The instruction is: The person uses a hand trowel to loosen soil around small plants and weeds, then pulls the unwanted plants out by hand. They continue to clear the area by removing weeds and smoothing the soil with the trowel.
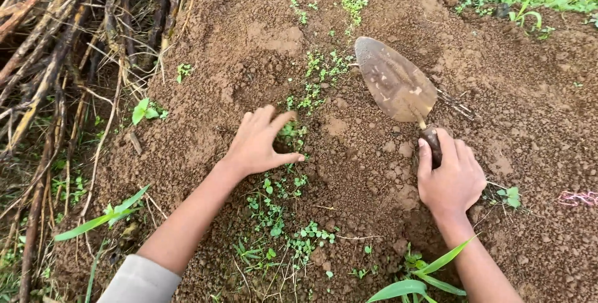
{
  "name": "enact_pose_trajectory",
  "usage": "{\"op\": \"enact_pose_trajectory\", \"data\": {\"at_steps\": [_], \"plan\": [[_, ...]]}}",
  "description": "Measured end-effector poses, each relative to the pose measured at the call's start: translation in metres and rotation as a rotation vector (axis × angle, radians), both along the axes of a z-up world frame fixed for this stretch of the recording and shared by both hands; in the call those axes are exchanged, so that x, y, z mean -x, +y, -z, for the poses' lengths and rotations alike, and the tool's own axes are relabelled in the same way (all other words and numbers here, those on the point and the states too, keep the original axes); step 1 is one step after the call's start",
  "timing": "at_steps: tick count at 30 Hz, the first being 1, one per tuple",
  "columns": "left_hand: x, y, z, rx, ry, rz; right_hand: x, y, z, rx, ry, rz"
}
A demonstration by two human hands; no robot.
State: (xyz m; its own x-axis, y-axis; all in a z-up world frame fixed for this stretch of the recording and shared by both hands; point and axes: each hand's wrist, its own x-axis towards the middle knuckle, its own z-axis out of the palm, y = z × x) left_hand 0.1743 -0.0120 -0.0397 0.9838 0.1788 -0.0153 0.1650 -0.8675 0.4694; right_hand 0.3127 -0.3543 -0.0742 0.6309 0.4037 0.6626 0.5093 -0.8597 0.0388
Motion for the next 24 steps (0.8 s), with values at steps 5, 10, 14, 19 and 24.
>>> {"op": "enact_pose_trajectory", "data": {"at_steps": [5, 10, 14, 19, 24], "plan": [[-0.006, -0.007, 0.021, -0.009, 0.029, 0.026, 0.007, 0.002, -0.007, 0.003, 0.107, 0.011], [-0.001, -0.016, 0.041, 0.137, -0.170, -0.153, 0.008, 0.000, -0.008, 0.000, 0.068, -0.030], [0.029, -0.021, 0.043, 0.173, -0.128, -0.164, 0.008, -0.003, -0.005, 0.015, 0.091, -0.012], [0.090, -0.018, 0.021, -0.190, -0.140, 0.087, 0.008, -0.005, -0.002, 0.007, 0.066, -0.031], [0.130, -0.015, 0.009, -0.460, 0.126, 0.280, 0.007, -0.007, 0.000, 0.008, 0.067, -0.035]]}}
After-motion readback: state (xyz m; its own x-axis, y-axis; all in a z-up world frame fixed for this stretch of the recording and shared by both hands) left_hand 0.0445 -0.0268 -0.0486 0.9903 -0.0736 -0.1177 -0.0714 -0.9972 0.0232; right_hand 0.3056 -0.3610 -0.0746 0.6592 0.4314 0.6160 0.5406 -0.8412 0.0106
